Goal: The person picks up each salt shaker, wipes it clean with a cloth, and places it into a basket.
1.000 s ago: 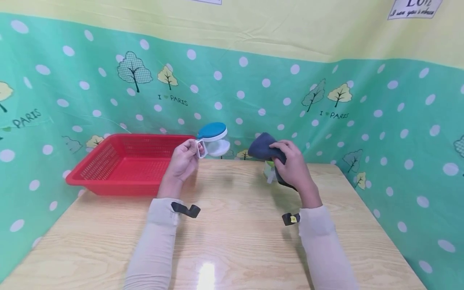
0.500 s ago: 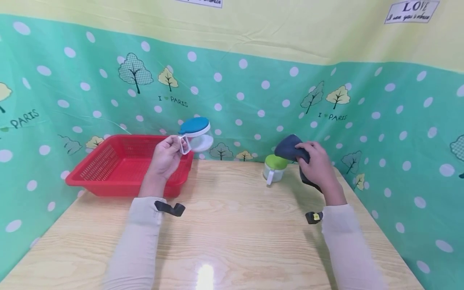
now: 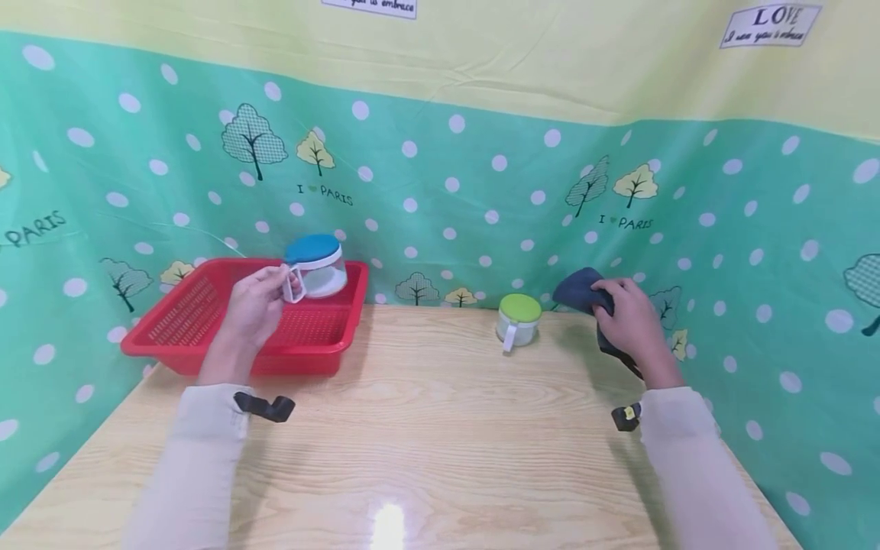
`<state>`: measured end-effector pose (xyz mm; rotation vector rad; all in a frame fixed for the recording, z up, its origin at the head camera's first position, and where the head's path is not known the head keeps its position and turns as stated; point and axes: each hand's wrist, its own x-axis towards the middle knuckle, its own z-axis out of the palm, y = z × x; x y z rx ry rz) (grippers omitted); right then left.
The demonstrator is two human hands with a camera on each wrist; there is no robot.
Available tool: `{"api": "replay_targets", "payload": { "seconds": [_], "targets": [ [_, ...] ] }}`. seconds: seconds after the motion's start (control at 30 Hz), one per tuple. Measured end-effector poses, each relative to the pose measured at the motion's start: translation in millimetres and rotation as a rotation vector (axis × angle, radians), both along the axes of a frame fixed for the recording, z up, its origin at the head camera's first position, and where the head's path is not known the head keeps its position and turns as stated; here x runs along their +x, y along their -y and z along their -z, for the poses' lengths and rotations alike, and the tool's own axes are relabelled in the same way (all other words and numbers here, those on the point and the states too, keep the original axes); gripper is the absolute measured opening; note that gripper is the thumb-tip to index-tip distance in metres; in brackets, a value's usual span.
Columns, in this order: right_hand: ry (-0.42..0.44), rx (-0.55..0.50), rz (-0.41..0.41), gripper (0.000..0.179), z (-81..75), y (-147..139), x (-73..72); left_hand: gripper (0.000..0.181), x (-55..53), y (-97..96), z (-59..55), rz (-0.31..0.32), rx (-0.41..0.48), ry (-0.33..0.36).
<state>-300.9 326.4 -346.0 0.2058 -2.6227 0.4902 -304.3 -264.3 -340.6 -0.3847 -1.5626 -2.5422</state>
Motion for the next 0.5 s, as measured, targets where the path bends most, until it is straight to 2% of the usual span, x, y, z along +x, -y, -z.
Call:
{"api": "replay_targets", "payload": {
  "seconds": [0.13,0.37,0.5],
  "targets": [
    [0.057,0.055,0.019,0.036,6.3,-8.8,-1.0,0.02,3.3,16.2,0.7,-0.062,-0.184,0.082],
    [0.159,0.163,0.037,0.04,26.0,-20.9,-9.8,0.021,-2.2,32.6,5.6,-0.102,-0.347,0.15],
    [0.203,0.207,0.057,0.04,39.5,-24.3,-16.5,0.031,-9.0,31.8,7.5,-0.197,-0.554,0.241]
  ]
}}
